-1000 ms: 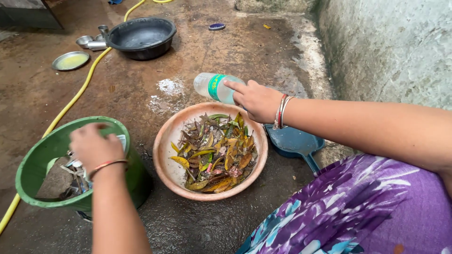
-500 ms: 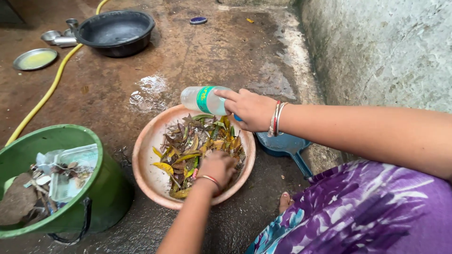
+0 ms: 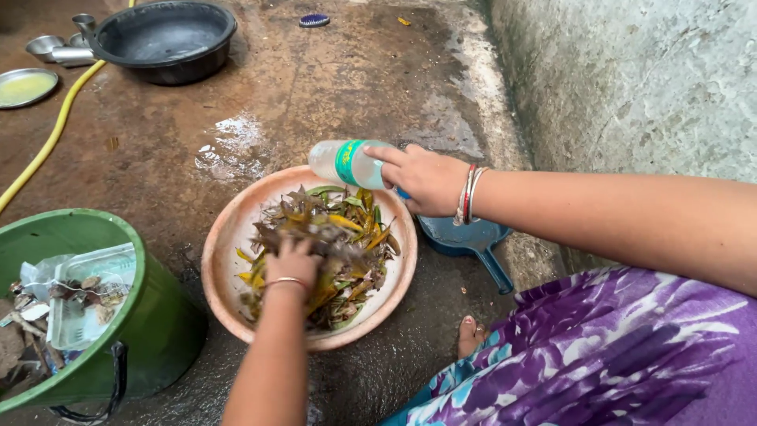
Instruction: The person is seen mixing organic waste such as dry leaves and organic peelings with water in a basin to prepare for composting.
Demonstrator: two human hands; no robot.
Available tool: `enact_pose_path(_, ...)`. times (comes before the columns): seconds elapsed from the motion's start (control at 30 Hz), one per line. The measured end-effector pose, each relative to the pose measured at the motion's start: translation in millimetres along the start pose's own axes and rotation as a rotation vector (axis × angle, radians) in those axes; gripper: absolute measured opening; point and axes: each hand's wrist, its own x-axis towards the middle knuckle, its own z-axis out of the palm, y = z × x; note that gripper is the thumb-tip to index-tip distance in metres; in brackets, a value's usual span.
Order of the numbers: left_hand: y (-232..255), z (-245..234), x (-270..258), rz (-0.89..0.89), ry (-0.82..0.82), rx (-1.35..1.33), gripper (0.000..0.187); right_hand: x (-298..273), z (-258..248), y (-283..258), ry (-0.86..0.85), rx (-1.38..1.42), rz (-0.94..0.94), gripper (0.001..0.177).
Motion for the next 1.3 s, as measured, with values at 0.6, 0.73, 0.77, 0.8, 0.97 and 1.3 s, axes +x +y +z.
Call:
enact_pose_path(0.6,68,14,-3,0.455,0.001,0.101,0.053,0,1,-7,0.015,-0.016,0.001,0.030)
enact_pose_path(0.73,66,32,18,0.478,-0.048,0.242,0.039,-3,6,-4,0.013,-0.006,-0.007,0.029)
enact_pose_path(0.77,62,22,13,0.494,-0.054,0.350,0.042,-4,7,-3,0.007,-0.010,-0.007,0.028)
enact_pose_path(0.8,58,13,9,0.510,-0.061,0.457,0.047,-4,9,-1,0.001,-0.015,-0.007,0.028)
enact_pose_path(0.97,23,10,17,0.390,0.009,0.315,0.047,-5,11,3,-0.001,-0.015,-0.001,0.033)
enact_pose_path(1.3,-68,43,51,-0.125,0.400,-0.579,0.036,-1,8,4,-0.031,0.006,0.043,0.038)
